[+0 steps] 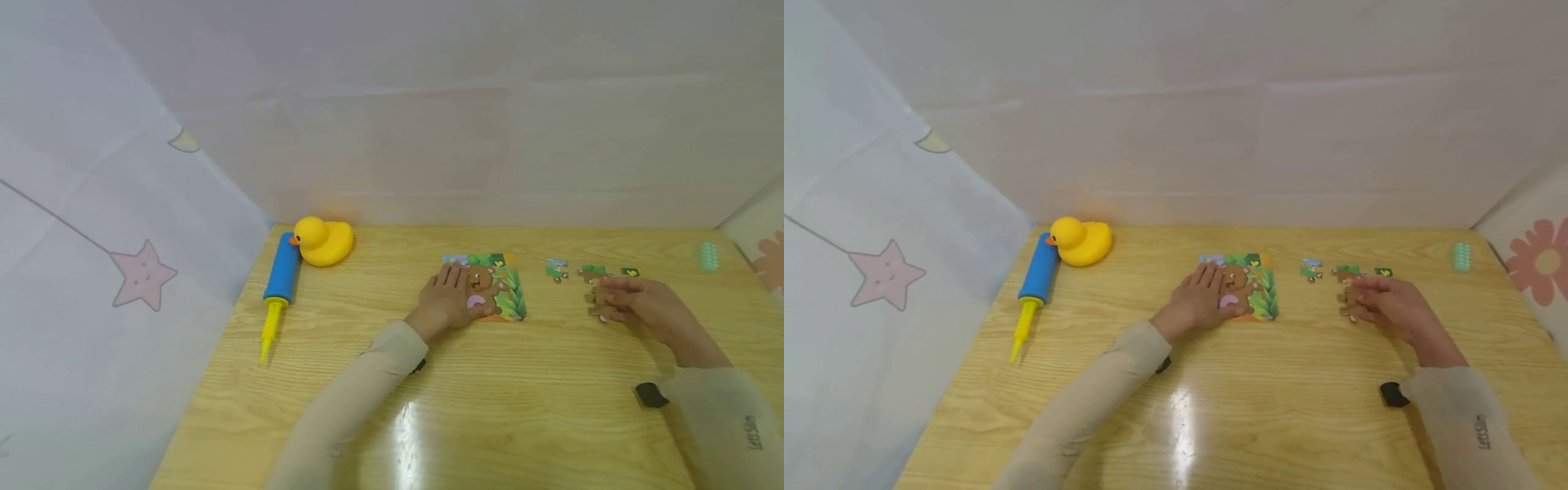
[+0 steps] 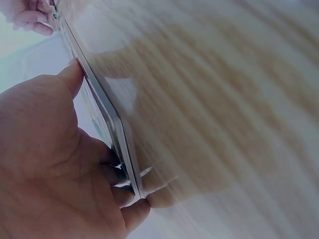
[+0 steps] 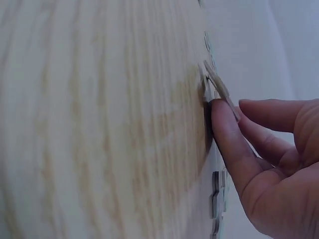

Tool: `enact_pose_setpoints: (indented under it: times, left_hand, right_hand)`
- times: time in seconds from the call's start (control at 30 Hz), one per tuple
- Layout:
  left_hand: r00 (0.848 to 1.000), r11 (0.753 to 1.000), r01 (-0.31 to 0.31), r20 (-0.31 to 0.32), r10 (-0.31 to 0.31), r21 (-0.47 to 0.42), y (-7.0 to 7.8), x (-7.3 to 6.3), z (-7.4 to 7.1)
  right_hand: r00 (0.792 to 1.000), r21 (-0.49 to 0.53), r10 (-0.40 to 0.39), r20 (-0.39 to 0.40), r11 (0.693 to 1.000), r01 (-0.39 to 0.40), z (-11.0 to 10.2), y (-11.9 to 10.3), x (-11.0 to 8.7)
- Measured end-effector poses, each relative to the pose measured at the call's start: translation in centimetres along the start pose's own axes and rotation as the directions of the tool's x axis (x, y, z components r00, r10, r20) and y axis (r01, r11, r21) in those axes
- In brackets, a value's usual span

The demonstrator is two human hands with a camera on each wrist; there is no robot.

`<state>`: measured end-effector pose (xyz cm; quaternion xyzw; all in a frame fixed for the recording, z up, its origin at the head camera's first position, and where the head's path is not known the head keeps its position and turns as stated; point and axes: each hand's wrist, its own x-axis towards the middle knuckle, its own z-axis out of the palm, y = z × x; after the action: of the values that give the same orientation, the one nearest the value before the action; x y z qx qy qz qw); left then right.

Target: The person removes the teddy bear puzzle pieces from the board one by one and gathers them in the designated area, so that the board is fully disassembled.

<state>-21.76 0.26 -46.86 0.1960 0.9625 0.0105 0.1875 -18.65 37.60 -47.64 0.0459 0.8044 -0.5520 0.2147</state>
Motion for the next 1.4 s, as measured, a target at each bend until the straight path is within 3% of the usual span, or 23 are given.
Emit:
enact_pose_setpoints:
  times: [0.27, 0.37, 0.6, 0.7, 0.9, 1.0, 1.23, 1.4]
  left_hand:
    - [1.000, 1.000, 0.004, 0.003, -0.004, 0.005, 0.2, 0.0, -0.1]
    - [1.000, 1.000, 0.001, -0.003, -0.001, 0.015, 0.2, 0.0, -0.2]
    - [0.999, 0.999, -0.019, -0.036, 0.020, 0.029, 0.0, 0.2, -0.1]
    - [0.998, 1.000, -0.022, -0.058, 0.023, 0.021, -0.1, 0.1, -0.2]
    - [0.997, 0.998, -0.037, -0.065, 0.033, -0.054, -1.0, 0.4, -0.8]
    - [0.996, 0.995, -0.047, -0.075, 0.040, -0.090, -1.5, 0.5, -1.0]
    - [0.994, 0.984, -0.055, -0.103, 0.038, -0.167, -2.8, 0.1, -1.3]
    - [0.994, 0.985, -0.065, -0.094, 0.050, -0.158, -3.6, -0.2, -1.4]
  right_hand:
    - [0.992, -0.092, 0.010, -0.125, 0.995, -0.022, 0.2, -0.4, -1.1]
    - [0.991, -0.111, 0.017, -0.131, 0.993, -0.032, 0.1, -0.4, -1.4]
    - [0.991, -0.258, -0.009, -0.134, 0.966, -0.026, -0.6, -0.4, -1.9]
    - [0.991, -0.233, -0.023, -0.135, 0.973, -0.009, -0.5, -0.8, -1.7]
    - [0.988, -0.132, -0.111, -0.110, 0.987, 0.097, 1.0, -2.2, -0.9]
    - [0.990, -0.086, -0.103, -0.097, 0.992, 0.095, 2.1, -2.9, -0.3]
    - [0.995, -0.114, -0.090, -0.042, 0.990, 0.084, 4.5, -4.5, 1.0]
    - [0.995, -0.108, -0.104, -0.004, 0.989, 0.103, 6.2, -5.9, 1.9]
